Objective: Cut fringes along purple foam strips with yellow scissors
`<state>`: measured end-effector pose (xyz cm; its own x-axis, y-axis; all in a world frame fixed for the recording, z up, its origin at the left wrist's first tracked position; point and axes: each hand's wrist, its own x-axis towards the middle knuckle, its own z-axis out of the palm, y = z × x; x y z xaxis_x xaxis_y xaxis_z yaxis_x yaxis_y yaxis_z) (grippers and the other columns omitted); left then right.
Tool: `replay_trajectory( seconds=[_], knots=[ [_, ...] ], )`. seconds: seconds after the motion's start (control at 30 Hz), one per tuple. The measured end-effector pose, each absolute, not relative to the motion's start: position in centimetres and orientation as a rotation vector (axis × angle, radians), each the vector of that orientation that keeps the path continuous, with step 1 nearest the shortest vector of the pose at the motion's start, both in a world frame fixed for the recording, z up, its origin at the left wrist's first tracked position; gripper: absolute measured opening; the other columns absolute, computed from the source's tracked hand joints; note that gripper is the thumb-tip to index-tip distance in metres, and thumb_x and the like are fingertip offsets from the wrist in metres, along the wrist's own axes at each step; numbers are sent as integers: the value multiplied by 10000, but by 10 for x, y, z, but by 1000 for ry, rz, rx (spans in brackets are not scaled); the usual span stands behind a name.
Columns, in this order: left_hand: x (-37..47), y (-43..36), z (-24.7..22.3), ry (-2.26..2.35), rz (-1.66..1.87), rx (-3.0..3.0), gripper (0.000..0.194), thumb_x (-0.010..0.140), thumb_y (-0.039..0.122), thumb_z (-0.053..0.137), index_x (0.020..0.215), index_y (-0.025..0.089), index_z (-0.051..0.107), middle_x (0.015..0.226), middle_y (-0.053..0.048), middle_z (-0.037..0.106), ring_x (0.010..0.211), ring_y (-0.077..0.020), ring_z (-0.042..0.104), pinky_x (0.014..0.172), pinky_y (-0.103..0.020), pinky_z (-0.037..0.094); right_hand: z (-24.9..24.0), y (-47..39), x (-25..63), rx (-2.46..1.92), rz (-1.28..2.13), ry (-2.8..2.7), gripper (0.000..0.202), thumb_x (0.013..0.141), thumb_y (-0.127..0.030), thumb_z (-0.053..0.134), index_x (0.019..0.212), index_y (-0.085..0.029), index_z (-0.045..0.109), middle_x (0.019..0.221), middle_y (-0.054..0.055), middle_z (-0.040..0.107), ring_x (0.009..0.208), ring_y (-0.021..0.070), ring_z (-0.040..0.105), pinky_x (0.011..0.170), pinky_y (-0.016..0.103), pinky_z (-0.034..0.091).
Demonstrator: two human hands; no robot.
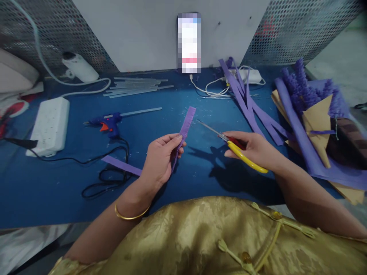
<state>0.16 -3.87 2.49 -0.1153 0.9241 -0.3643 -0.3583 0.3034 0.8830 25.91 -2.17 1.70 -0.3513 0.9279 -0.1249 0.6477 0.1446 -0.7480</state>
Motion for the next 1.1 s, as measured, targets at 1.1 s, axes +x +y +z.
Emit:
replay_trajectory(
  seconds=[1.1],
  knots=[
    [16,-50,32,1228,1060,1394,260,717,427,746,714,167,722,591,7,618,501,-100,426,508,-237,321,25,-23,198,-1223,1194,-1808,299,994,-408,562,1057,-141,682,851,24,693,691,149,662,648,315,568]
  ],
)
